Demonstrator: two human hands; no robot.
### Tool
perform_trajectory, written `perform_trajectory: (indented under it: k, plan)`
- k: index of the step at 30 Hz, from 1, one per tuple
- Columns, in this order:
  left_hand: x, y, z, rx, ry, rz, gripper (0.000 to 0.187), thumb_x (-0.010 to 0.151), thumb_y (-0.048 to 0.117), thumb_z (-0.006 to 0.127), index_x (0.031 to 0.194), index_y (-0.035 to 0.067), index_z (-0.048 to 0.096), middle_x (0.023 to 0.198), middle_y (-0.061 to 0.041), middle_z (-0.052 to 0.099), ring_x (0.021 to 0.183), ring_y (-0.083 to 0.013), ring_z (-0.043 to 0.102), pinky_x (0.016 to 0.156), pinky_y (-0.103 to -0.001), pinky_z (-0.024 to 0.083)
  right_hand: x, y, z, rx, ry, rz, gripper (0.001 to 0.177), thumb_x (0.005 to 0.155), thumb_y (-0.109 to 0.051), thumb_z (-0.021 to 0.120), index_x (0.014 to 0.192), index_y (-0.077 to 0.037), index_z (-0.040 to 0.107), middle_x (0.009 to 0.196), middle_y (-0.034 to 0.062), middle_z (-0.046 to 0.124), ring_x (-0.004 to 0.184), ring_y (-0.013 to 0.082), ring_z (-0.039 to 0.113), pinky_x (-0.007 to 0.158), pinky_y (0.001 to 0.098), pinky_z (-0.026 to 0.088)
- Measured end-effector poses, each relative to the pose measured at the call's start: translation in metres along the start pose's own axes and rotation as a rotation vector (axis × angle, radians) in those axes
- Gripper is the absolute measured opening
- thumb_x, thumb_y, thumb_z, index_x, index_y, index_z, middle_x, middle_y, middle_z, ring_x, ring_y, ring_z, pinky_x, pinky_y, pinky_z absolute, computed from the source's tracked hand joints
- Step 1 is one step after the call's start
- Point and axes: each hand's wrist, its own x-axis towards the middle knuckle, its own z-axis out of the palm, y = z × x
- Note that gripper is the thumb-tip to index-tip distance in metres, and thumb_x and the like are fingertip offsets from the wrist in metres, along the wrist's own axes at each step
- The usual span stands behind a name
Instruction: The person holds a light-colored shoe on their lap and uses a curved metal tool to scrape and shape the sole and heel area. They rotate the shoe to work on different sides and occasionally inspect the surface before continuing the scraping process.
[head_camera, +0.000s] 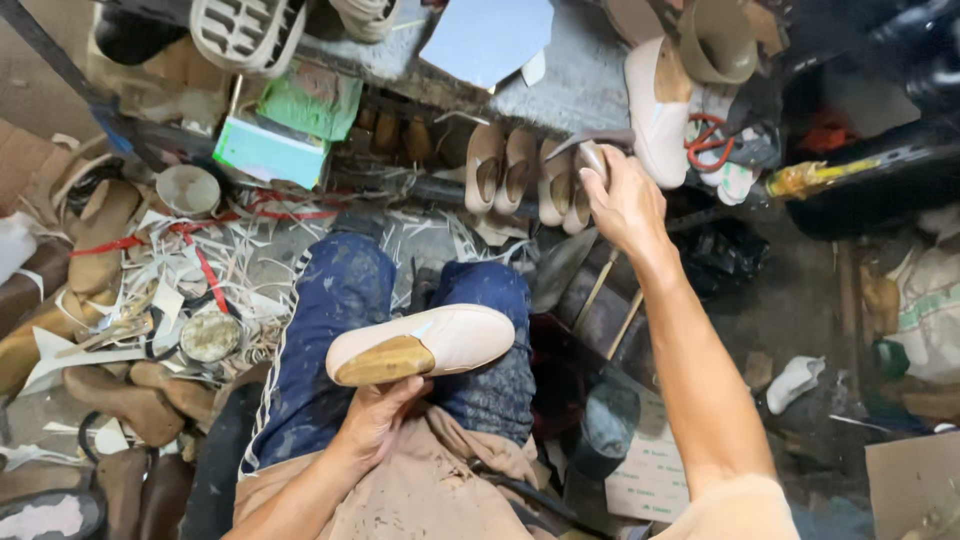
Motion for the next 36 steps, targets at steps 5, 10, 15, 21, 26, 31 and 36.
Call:
perform_trajectory:
  k: [5, 10, 15, 21, 26, 31, 36]
  plan:
    - [0.032, 0.055, 0.036, -0.004, -0.331, 0.33, 0.047, 0.087, 0.025, 0.076, 0.126, -0.001, 0.067, 0.119, -0.016, 0.074, 0.109, -0.0295, 0.07, 0.099, -0.047, 0.055, 0.093, 0.037, 0.052, -0.039, 0.205, -0.147, 0.043, 0.096, -0.042, 0.053, 0.125, -0.012, 0.064, 0.11, 0.0262, 0.066, 0.101, 0.0522, 0.059, 0.077, 0.0621, 0.045]
    - [0.04, 0.11, 0.095, -0.184, -0.349, 0.191, 0.064, 0.094, 0.06, 0.054, 0.132, 0.01, 0.065, 0.131, -0.018, 0.07, 0.118, -0.0354, 0.067, 0.106, -0.062, 0.049, 0.092, 0.044, 0.086, -0.01, 0.347, -0.094, 0.041, 0.098, -0.032, 0.068, 0.135, -0.016, 0.063, 0.11, 0.0223, 0.064, 0.112, 0.0454, 0.061, 0.093, 0.0595, 0.05]
    - [0.081, 0.106, 0.094, -0.47, -0.322, -0.105, 0.069, 0.094, 0.053, 0.06, 0.14, 0.001, 0.057, 0.149, -0.026, 0.052, 0.133, -0.0512, 0.051, 0.106, -0.071, 0.04, 0.008, 0.009, 0.103, 0.091, 0.528, -0.224, 0.043, 0.093, -0.025, 0.069, 0.135, -0.018, 0.063, 0.121, 0.0102, 0.054, 0.116, 0.0381, 0.053, 0.09, 0.0567, 0.05]
    - [0.105, 0.083, 0.061, -0.474, -0.247, -0.135, 0.099, 0.077, 0.083, 0.06, 0.143, 0.009, 0.057, 0.151, -0.026, 0.05, 0.136, -0.0516, 0.047, 0.111, -0.068, 0.036, -0.085, 0.019, 0.208, 0.023, 0.296, -0.079, 0.033, 0.092, -0.041, 0.066, 0.118, -0.021, 0.071, 0.119, 0.004, 0.061, 0.118, 0.0309, 0.058, 0.088, 0.05, 0.052]
    - [0.102, 0.08, 0.058, -0.456, -0.285, -0.155, 0.109, 0.073, 0.088, 0.056, 0.148, 0.009, 0.053, 0.156, -0.024, 0.045, 0.142, -0.0509, 0.041, 0.113, -0.067, 0.032, -0.088, 0.031, 0.203, 0.16, 0.442, -0.029, 0.025, 0.093, -0.031, 0.066, 0.117, -0.026, 0.071, 0.112, 0.0007, 0.066, 0.11, 0.0278, 0.062, 0.09, 0.0457, 0.053]
    - [0.095, 0.083, 0.056, -0.446, -0.276, -0.15, 0.109, 0.072, 0.09, 0.055, 0.146, 0.009, 0.056, 0.153, -0.024, 0.048, 0.14, -0.051, 0.043, 0.113, -0.067, 0.033, -0.08, 0.035, 0.208, 0.216, 0.44, -0.004, 0.02, 0.094, -0.032, 0.066, 0.112, -0.027, 0.072, 0.106, -0.002, 0.067, 0.106, 0.0244, 0.065, 0.091, 0.0421, 0.054]
    - [0.096, 0.082, 0.053, -0.417, -0.278, -0.134, 0.108, 0.073, 0.091, 0.052, 0.143, 0.01, 0.058, 0.149, -0.024, 0.052, 0.135, -0.0496, 0.05, 0.109, -0.066, 0.04, -0.079, 0.041, 0.209, 0.221, 0.432, 0.024, 0.016, 0.095, -0.033, 0.066, 0.109, -0.029, 0.073, 0.103, -0.0027, 0.069, 0.104, 0.0241, 0.066, 0.09, 0.0428, 0.055]
